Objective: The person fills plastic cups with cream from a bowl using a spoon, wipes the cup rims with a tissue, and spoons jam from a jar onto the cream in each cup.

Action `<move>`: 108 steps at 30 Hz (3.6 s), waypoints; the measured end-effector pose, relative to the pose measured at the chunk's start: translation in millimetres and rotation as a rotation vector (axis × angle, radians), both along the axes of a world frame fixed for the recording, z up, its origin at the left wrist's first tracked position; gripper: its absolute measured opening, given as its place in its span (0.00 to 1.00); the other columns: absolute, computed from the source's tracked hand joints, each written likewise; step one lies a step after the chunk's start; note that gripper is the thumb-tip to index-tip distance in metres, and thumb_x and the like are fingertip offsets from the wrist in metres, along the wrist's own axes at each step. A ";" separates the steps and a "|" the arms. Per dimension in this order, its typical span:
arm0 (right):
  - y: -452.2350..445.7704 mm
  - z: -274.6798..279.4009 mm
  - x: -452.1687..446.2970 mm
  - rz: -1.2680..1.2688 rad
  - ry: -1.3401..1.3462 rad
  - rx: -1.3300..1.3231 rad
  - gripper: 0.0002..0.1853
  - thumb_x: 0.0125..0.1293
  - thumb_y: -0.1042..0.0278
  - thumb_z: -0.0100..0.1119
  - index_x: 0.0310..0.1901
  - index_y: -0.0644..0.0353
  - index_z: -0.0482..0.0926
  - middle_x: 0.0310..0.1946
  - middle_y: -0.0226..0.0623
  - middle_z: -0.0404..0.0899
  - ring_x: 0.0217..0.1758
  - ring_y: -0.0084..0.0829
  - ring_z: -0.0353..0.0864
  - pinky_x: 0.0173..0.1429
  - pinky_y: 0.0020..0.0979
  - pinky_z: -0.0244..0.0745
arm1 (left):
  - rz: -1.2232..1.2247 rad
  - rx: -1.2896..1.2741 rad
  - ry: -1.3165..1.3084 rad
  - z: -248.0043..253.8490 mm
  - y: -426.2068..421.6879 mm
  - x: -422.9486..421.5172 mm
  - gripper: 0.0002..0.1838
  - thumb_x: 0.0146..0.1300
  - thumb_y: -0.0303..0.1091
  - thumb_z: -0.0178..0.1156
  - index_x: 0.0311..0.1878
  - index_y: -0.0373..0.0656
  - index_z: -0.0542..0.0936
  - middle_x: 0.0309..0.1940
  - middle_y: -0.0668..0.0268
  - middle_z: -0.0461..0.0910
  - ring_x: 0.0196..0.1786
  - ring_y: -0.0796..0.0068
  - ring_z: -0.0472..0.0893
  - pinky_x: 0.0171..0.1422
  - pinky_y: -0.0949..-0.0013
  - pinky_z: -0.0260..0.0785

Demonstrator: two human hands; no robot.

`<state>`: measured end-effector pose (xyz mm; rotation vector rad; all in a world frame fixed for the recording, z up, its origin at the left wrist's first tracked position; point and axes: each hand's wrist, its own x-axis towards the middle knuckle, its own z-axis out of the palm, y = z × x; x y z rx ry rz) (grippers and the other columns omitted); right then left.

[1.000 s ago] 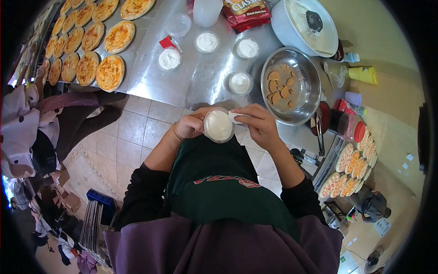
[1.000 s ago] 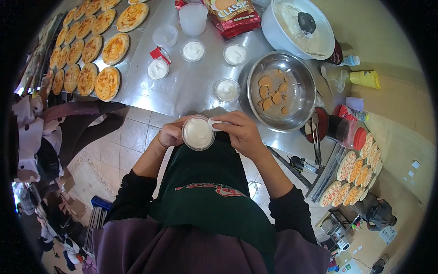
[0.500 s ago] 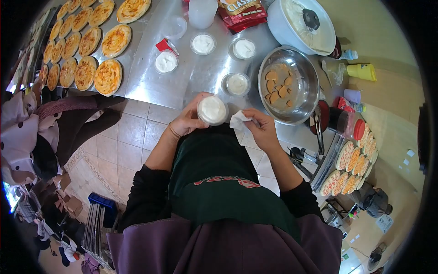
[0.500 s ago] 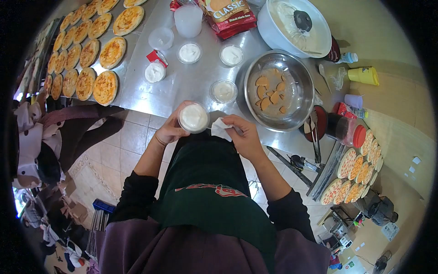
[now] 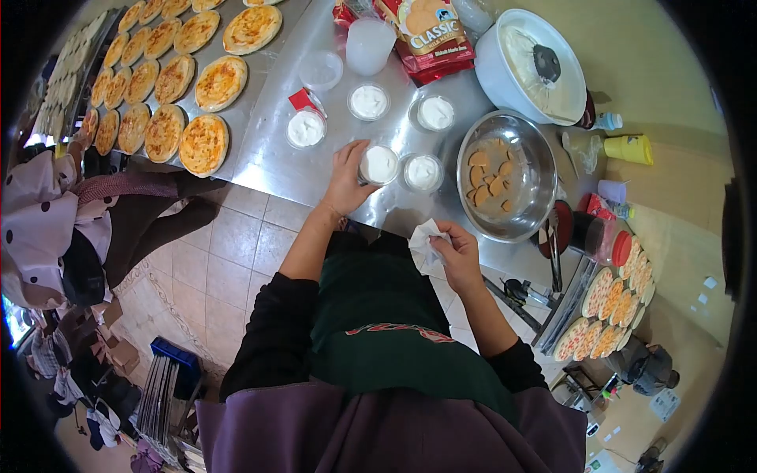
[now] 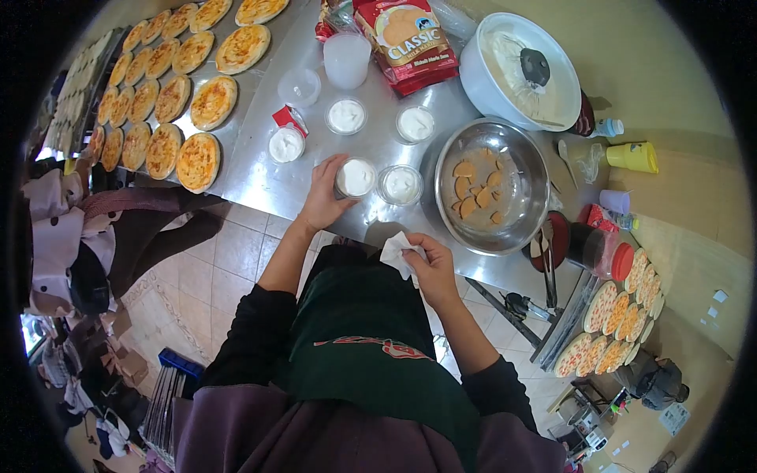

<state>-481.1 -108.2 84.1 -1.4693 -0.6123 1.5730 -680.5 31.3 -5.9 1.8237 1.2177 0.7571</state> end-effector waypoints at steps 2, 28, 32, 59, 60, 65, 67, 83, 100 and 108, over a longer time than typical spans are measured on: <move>-1.0 -0.7 1.7 -0.008 -0.047 0.042 0.10 0.60 0.80 0.54 0.43 0.65 0.78 0.38 0.29 0.79 0.41 0.19 0.76 0.48 0.21 0.69 | 0.005 0.039 0.038 -4.1 4.8 -5.2 0.40 0.42 0.21 0.65 0.64 0.40 0.64 0.58 0.56 0.66 0.62 0.58 0.64 0.68 0.64 0.56; -1.1 25.3 5.5 0.002 -0.176 0.123 0.09 0.59 0.76 0.60 0.41 0.65 0.79 0.39 0.30 0.78 0.42 0.20 0.75 0.48 0.22 0.69 | 0.435 0.006 -0.165 -14.5 69.8 38.9 0.43 0.37 0.32 0.75 0.59 0.37 0.64 0.54 0.52 0.70 0.59 0.53 0.64 0.66 0.57 0.55; 10.8 46.5 8.9 -0.013 -0.476 0.311 0.09 0.58 0.78 0.60 0.42 0.65 0.79 0.40 0.33 0.78 0.41 0.22 0.75 0.46 0.23 0.70 | 0.350 0.091 -0.225 28.4 50.5 33.7 0.41 0.37 0.32 0.74 0.57 0.37 0.64 0.51 0.53 0.68 0.56 0.54 0.66 0.63 0.58 0.57; 28.1 101.0 -15.5 0.392 -1.357 0.804 0.20 0.47 0.82 0.60 0.46 0.63 0.78 0.41 0.40 0.73 0.38 0.37 0.76 0.36 0.34 0.75 | 0.017 0.550 -0.186 92.9 -35.4 56.6 0.43 0.30 0.22 0.72 0.55 0.37 0.64 0.46 0.50 0.65 0.48 0.51 0.69 0.51 0.57 0.67; 27.2 102.5 -14.7 0.390 -1.359 0.809 0.20 0.47 0.82 0.60 0.46 0.63 0.78 0.41 0.40 0.73 0.38 0.37 0.76 0.36 0.34 0.75 | 0.034 0.524 -0.218 92.9 -35.0 56.1 0.43 0.30 0.22 0.72 0.55 0.38 0.64 0.46 0.50 0.65 0.48 0.51 0.68 0.52 0.57 0.65; 18.9 107.2 -2.0 0.265 -1.283 0.749 0.18 0.49 0.83 0.61 0.45 0.63 0.79 0.40 0.42 0.76 0.40 0.40 0.78 0.40 0.32 0.75 | 0.153 0.372 -0.208 88.8 -20.1 43.4 0.42 0.36 0.26 0.74 0.56 0.38 0.61 0.49 0.53 0.63 0.52 0.57 0.66 0.59 0.59 0.61; 13.0 108.4 3.4 0.150 -1.180 0.674 0.17 0.49 0.84 0.61 0.44 0.63 0.79 0.41 0.43 0.76 0.41 0.40 0.79 0.42 0.31 0.75 | 0.216 0.215 -0.304 72.3 -9.3 36.8 0.40 0.39 0.28 0.74 0.55 0.36 0.61 0.50 0.54 0.64 0.56 0.61 0.66 0.64 0.62 0.58; -47.1 61.9 54.1 -0.547 -0.064 0.207 0.19 0.61 0.80 0.51 0.55 0.66 0.69 0.49 0.37 0.74 0.52 0.25 0.73 0.58 0.26 0.67 | 0.156 -0.121 -0.068 -12.7 88.5 39.0 0.41 0.39 0.32 0.74 0.57 0.31 0.65 0.50 0.50 0.73 0.53 0.59 0.74 0.59 0.64 0.66; 0.3 68.8 222.7 -0.662 -0.805 0.432 0.06 0.59 0.82 0.57 0.36 0.62 0.73 0.40 0.37 0.78 0.46 0.24 0.75 0.54 0.25 0.69 | -1.201 -0.304 -0.658 291.6 3.1 44.8 0.17 0.53 0.41 0.63 0.43 0.41 0.80 0.43 0.56 0.76 0.49 0.60 0.72 0.51 0.63 0.63; 146.9 46.1 158.7 -0.116 -0.813 0.678 0.06 0.57 0.83 0.53 0.36 0.64 0.73 0.36 0.38 0.76 0.43 0.28 0.76 0.49 0.25 0.70 | -1.564 -0.141 -0.839 331.2 -23.3 102.8 0.14 0.54 0.44 0.59 0.33 0.43 0.81 0.45 0.58 0.77 0.50 0.52 0.69 0.54 0.48 0.54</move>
